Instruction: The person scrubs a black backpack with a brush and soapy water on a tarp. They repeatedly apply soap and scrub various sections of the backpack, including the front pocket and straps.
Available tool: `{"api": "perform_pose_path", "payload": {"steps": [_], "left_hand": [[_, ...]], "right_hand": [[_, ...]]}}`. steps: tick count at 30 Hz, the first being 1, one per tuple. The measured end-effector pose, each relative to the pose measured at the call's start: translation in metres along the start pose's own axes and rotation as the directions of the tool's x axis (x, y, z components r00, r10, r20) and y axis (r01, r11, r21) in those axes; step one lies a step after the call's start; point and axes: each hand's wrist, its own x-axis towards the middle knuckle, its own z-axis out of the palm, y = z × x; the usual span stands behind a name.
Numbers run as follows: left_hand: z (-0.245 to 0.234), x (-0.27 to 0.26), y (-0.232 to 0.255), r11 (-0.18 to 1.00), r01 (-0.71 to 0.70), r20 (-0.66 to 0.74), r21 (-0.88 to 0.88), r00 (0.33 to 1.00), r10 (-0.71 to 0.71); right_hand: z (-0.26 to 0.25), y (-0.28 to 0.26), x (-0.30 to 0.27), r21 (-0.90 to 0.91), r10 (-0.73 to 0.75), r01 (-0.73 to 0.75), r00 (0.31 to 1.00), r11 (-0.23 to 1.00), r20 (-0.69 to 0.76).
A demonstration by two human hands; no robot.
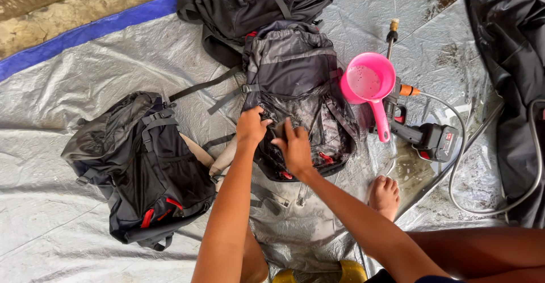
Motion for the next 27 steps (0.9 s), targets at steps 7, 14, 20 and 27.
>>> {"api": "perform_pose_path", "payload": {"steps": [7,14,20,27], "left_hand": [[-0.016,0.005,0.033,0.879,0.060,0.032,-0.473,0.998,-0.050],[-0.027,0.021,0.035,0.987,-0.105,-0.058,-0.126,0.993,0.098],[-0.046,-0.006,0.060,0.990,-0.124,-0.194,-0.074,0.975,0.107],[-0.001,0.005,0.008,0.766,-0.442,-0.291,0.466,0.741,0.605]], "right_hand": [[0.036,0.011,-0.021,0.075,-0.045,0.026,0.966,0.997,0.256],[0.049,0.020,-0.024,-0.207,-0.178,0.244,0.940,0.947,0.290],[0.035,0.024,-0.026,-0.375,-0.283,0.523,0.797,0.765,0.534],[0.029,0.036,-0.017,-0.405,-0.163,0.578,0.692,0.708,0.703]]}}
